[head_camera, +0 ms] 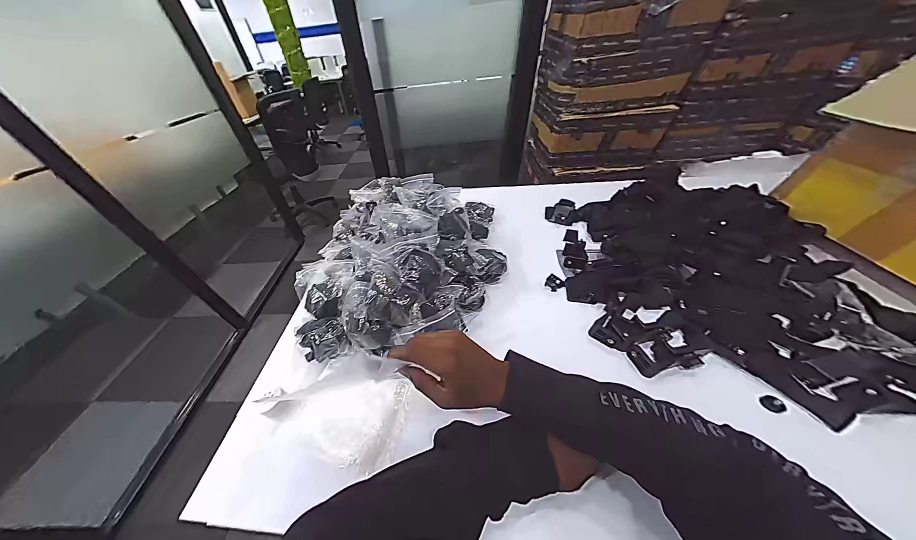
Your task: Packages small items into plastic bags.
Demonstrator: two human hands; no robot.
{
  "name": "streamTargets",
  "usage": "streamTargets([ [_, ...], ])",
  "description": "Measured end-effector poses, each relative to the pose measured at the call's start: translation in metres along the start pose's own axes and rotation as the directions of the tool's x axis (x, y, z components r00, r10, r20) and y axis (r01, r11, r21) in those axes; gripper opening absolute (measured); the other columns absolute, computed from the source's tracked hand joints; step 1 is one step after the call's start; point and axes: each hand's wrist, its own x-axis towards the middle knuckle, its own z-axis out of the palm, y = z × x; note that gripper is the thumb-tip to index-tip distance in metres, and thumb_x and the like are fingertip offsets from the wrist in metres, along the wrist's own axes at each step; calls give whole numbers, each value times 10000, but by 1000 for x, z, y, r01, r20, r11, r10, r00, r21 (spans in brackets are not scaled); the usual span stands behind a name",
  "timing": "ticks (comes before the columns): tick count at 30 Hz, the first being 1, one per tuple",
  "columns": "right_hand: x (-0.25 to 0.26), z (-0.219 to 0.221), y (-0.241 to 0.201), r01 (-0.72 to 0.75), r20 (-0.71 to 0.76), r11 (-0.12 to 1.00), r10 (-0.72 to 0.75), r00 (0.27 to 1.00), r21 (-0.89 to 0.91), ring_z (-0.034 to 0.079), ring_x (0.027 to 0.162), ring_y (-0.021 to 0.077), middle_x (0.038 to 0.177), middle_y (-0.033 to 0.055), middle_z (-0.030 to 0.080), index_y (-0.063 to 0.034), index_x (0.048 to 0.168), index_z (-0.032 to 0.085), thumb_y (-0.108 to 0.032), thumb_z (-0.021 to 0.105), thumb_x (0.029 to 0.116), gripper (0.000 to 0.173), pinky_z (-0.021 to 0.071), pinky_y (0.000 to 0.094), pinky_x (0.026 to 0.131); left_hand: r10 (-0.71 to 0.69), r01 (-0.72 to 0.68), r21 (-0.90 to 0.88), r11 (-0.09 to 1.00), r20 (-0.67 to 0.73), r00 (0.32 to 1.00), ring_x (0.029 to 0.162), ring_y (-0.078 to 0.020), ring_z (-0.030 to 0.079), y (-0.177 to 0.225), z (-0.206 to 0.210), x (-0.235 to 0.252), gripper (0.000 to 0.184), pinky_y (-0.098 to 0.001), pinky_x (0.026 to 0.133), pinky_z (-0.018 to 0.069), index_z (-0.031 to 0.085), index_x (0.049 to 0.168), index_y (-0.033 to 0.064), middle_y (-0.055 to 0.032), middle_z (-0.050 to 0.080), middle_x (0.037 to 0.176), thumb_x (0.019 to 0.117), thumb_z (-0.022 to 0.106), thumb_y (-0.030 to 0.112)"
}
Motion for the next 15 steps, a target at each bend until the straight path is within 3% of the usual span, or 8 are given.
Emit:
streamTargets([
  [2, -6, -21, -3, -99, -138, 992, 109, 984, 78, 722, 929, 184, 1062, 150, 733, 46, 1273, 631, -97, 588, 984, 326, 609, 358, 853, 287, -374, 395, 839, 261, 921, 1204, -366, 649, -11, -14, 10, 318, -576, 1045, 492, 692, 1225, 26, -218, 701, 1213, 1043, 528, 228],
  [3, -12, -33, -4, -149, -194, 981, 172, 966, 126, 718, 920, 166, 1050, 152, 726, 69, 1292, 597, -91, 590, 980, 351, 611, 348, 847, 342, -463, 462, 757, 323, 882, 1147, -406, 674, -12, -19, 13, 276, -633, 972, 521, 708, 1190, 40, -221, 716, 1169, 1028, 546, 192],
  [5, -35, -55, -2, -240, -274, 950, 290, 917, 201, 712, 915, 131, 1039, 137, 713, 113, 1358, 496, -83, 561, 988, 423, 612, 324, 833, 436, -538, 514, 668, 316, 843, 938, -358, 737, -12, -27, 15, 214, -574, 745, 604, 744, 1048, 64, -163, 743, 985, 1010, 585, 201],
  [6, -50, -65, 0, -292, -292, 928, 353, 889, 231, 707, 884, 122, 1009, 115, 707, 115, 1391, 436, -68, 536, 984, 458, 612, 321, 800, 447, -549, 501, 669, 319, 836, 873, -347, 737, -14, -27, 17, 222, -549, 679, 600, 734, 1005, 55, -155, 733, 924, 1020, 574, 208],
  [9, -103, -89, 8, -513, -224, 783, 602, 766, 352, 660, 739, 111, 937, 55, 666, 57, 1496, 271, -17, 473, 960, 577, 583, 298, 658, 521, -603, 458, 653, 306, 797, 824, -330, 731, -20, -29, 21, 297, -500, 631, 587, 715, 956, 28, -151, 716, 863, 1052, 530, 240],
  [12, -148, -101, 19, -700, -60, 572, 790, 610, 428, 581, 612, 80, 922, 27, 632, -31, 1545, 198, -32, 457, 945, 654, 521, 264, 552, 751, -685, 481, 547, 78, 655, 668, -235, 680, -28, -28, 22, 283, -384, 546, 559, 687, 834, 73, -73, 658, 721, 1026, 563, 239],
  [14, -166, -105, 24, -753, 50, 490, 824, 565, 439, 579, 610, 72, 981, 39, 639, -64, 1541, 230, -53, 453, 959, 623, 520, 259, 552, 829, -681, 519, 517, -105, 550, 628, -190, 627, -31, -24, 26, 238, -326, 546, 532, 678, 845, 88, -38, 621, 693, 1009, 569, 223],
  [15, -170, -106, 25, -763, 86, 482, 820, 566, 430, 574, 621, 69, 1011, 47, 636, -64, 1530, 263, -58, 449, 962, 597, 514, 257, 559, 827, -652, 537, 535, -176, 534, 638, -181, 623, -32, -23, 27, 226, -314, 565, 533, 683, 868, 89, -34, 627, 707, 1005, 570, 228],
])
